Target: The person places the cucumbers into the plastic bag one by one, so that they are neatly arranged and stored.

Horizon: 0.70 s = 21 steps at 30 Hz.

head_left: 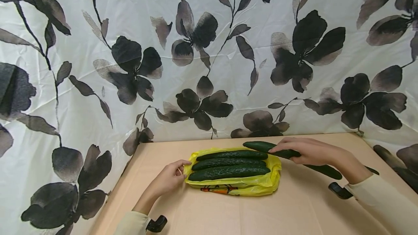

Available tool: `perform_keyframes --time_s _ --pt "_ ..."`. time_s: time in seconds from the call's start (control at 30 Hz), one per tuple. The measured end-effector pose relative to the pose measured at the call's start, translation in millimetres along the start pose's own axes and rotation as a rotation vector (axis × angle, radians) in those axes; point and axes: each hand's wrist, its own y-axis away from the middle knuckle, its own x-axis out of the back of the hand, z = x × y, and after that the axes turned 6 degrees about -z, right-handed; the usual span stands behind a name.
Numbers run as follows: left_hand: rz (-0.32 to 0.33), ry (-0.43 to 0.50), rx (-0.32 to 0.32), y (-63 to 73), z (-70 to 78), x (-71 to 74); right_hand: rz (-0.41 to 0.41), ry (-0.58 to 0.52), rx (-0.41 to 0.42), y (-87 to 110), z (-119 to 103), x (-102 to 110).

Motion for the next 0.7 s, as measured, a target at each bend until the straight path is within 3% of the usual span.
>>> perform_keyframes --time_s 0.27,0.53,0.7 --pt "-0.006 0.009 0.005 -1.1 2.0 1.4 -0.042 -0.021 -0.005 -20.5 -5 4" --pt "-0.008 0.016 0.009 -0.9 3.5 2.3 -0.059 -0.028 0.065 -44.7 -12 5" --pt "-0.008 0.01 0.013 -0.8 3.7 2.8 -0.106 -0.05 0.053 -60.0 -21 8"
